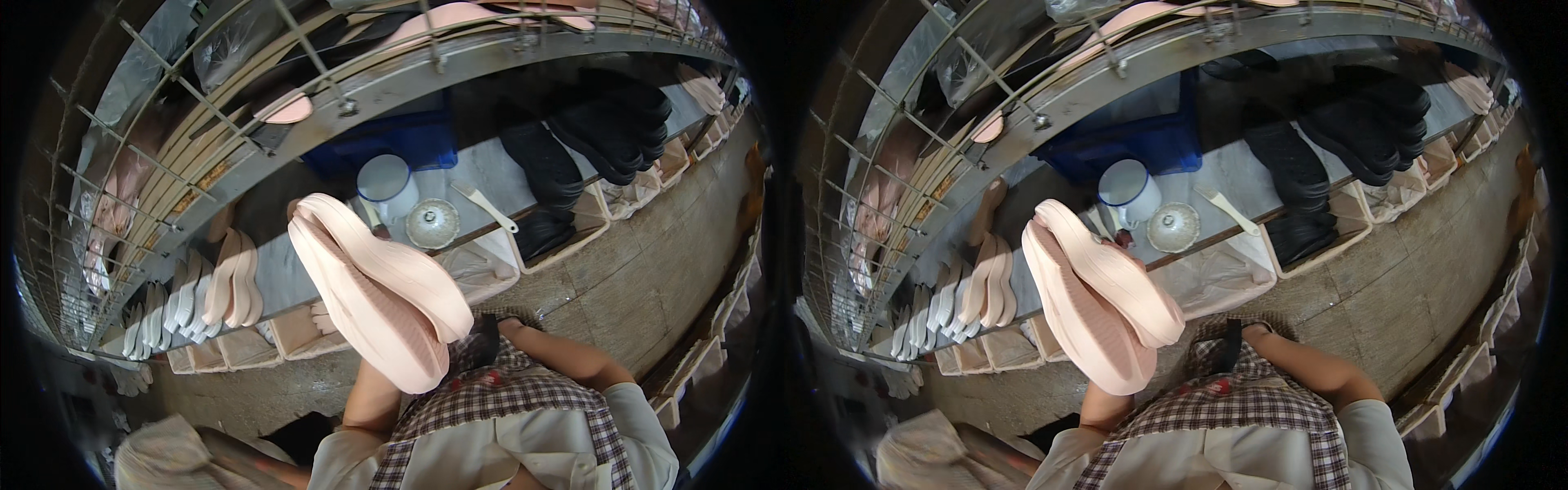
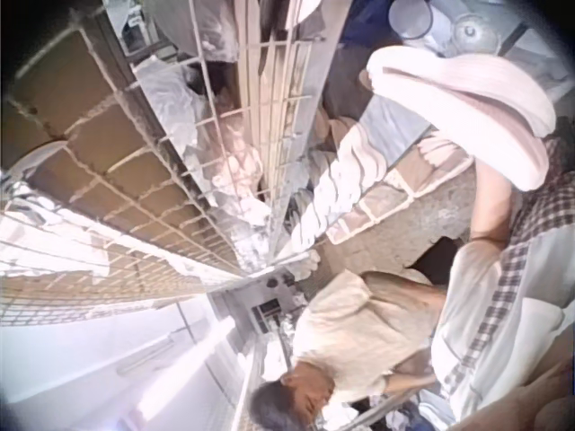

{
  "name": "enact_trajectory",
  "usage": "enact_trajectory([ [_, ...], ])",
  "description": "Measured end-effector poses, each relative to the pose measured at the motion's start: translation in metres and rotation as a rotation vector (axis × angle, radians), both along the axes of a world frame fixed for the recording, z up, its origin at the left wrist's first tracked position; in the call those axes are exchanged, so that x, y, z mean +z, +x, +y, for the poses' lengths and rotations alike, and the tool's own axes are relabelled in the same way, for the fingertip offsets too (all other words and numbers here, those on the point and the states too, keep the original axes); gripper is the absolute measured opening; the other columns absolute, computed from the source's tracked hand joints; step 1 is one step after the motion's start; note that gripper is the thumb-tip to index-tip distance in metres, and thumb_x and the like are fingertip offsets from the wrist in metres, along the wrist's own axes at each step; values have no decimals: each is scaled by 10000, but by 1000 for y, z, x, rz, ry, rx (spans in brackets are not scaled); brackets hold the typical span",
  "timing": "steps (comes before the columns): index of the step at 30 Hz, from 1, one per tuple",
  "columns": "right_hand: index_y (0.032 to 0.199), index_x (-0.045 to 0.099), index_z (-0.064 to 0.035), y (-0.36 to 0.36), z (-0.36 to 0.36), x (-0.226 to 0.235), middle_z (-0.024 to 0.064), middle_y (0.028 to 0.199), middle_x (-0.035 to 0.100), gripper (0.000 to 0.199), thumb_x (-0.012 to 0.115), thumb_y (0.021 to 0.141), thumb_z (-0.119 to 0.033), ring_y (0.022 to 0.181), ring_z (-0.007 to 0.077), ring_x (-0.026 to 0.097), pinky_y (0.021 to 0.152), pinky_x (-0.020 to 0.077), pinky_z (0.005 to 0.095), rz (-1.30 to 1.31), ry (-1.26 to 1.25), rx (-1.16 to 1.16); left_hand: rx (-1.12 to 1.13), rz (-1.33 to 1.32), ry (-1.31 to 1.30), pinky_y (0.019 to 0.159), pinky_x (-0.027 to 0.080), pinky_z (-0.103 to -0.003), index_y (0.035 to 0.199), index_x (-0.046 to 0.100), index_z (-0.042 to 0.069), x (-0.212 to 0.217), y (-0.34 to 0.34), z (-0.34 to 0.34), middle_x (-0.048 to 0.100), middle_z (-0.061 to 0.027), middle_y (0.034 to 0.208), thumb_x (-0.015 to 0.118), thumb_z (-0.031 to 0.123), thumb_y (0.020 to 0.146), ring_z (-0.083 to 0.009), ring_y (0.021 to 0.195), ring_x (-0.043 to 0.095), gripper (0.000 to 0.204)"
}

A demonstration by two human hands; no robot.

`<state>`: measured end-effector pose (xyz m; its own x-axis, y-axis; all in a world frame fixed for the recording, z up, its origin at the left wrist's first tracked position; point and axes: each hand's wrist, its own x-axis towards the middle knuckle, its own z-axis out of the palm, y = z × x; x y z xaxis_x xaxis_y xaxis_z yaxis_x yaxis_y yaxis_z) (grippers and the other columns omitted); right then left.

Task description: The person picks up pink slippers from a shelf, uses a brush to scrub the soles and edges, and places them back on the shelf. The person also handles black slippers and a white container during the process.

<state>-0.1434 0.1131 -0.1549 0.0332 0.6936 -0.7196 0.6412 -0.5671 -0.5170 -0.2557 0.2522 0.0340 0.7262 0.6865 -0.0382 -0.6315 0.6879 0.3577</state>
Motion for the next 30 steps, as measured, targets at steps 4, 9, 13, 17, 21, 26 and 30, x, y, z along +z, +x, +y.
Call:
enact_trajectory([
  [4,1222,562,-89,-2,15,-4,120,1224,575,406,427,926,-333,1072,268,542,937,388,364,-16,-72,-18,-15,14,-16,911,481,-420,1289,415,-14,8,-13,28,547,-185,1195,385,312,932,-305,1071,559,484],
  [9,1225,558,-83,0,24,-8,122,1225,574,410,425,926,-331,1073,268,541,946,383,361,-7,-101,-27,-12,-9,-12,907,484,-425,1290,415,-11,26,0,71,544,-185,1200,395,318,927,-308,1069,560,490],
  [13,1228,554,-79,14,27,-8,123,1226,574,414,423,927,-330,1074,268,541,952,379,358,27,-107,-20,2,-1,-4,904,487,-428,1291,415,-9,39,4,78,542,-186,1204,403,323,924,-310,1068,560,495],
  [17,1231,551,-74,43,30,5,125,1227,573,417,421,927,-328,1075,269,541,959,375,355,107,-95,-17,29,56,-30,901,490,-432,1292,415,-7,54,-16,59,540,-186,1208,410,329,920,-312,1067,561,500],
  [21,1136,592,-49,75,17,32,153,1148,599,389,387,943,-317,1035,251,553,934,386,356,377,247,76,88,126,-19,897,493,-435,1292,415,-5,72,-33,55,538,-187,1212,418,334,917,-314,1066,561,506],
  [26,891,607,-8,97,20,69,183,869,624,216,510,878,-200,840,283,587,793,443,366,118,419,476,425,486,338,862,512,-408,1318,327,10,80,-31,54,517,-178,1214,476,170,869,-299,1059,568,500],
  [30,940,588,8,96,12,116,151,838,625,162,565,832,-111,802,254,595,759,460,350,147,573,175,447,541,435,876,495,-375,1376,202,31,82,-40,45,460,-180,1249,514,-5,792,-272,1083,545,663],
])
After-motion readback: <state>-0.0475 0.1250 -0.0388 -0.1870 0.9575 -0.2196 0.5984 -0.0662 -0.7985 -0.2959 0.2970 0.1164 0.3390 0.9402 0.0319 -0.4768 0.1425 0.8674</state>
